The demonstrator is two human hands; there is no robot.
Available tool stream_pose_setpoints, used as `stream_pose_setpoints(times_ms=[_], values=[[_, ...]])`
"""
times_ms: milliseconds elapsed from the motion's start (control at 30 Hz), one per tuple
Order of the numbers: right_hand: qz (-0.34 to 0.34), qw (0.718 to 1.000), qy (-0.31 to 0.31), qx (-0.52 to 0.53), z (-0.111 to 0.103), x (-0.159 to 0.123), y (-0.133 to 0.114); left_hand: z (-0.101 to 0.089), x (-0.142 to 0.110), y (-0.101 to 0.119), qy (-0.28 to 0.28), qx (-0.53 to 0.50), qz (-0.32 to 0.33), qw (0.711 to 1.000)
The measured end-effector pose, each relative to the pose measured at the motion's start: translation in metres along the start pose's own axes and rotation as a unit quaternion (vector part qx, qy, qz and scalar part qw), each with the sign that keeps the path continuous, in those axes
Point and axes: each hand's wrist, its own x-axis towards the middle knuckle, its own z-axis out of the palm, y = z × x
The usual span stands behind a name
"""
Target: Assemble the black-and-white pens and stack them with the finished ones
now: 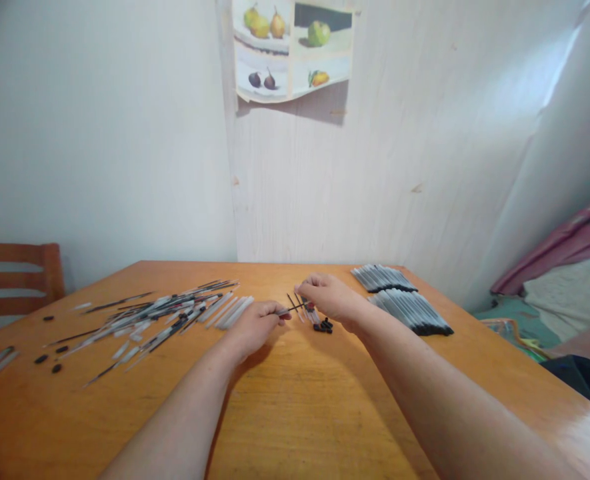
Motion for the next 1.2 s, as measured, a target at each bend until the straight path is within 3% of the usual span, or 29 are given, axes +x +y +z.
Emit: stream_pose_setpoints(times_ms=[167, 367, 500, 867, 1200], values=[[0.017, 0.992, 0.119, -0.046, -0.012, -0.003, 0.021, -0.001, -0.002, 0.007, 0.030, -0.029, -0.048, 0.998], [0.010, 0.977, 0.039, -0.212, -0.014, -0.015, 0.076, -0.001, -0.004, 0.011, 0.036, -0.054, -0.065, 0.996], [-0.006, 0.969, 0.022, -0.247, -0.006, -0.023, 0.093, 0.000, -0.005, 0.013, 0.034, -0.043, -0.063, 0.996], [0.013, 0.951, 0.005, -0.310, 0.000, -0.026, 0.095, 0.000, -0.004, 0.011, 0.016, 0.002, -0.052, 0.999], [-0.091, 0.987, 0.048, -0.120, 0.014, -0.042, 0.050, 0.010, -0.005, 0.000, -0.023, 0.096, 0.019, 0.995]])
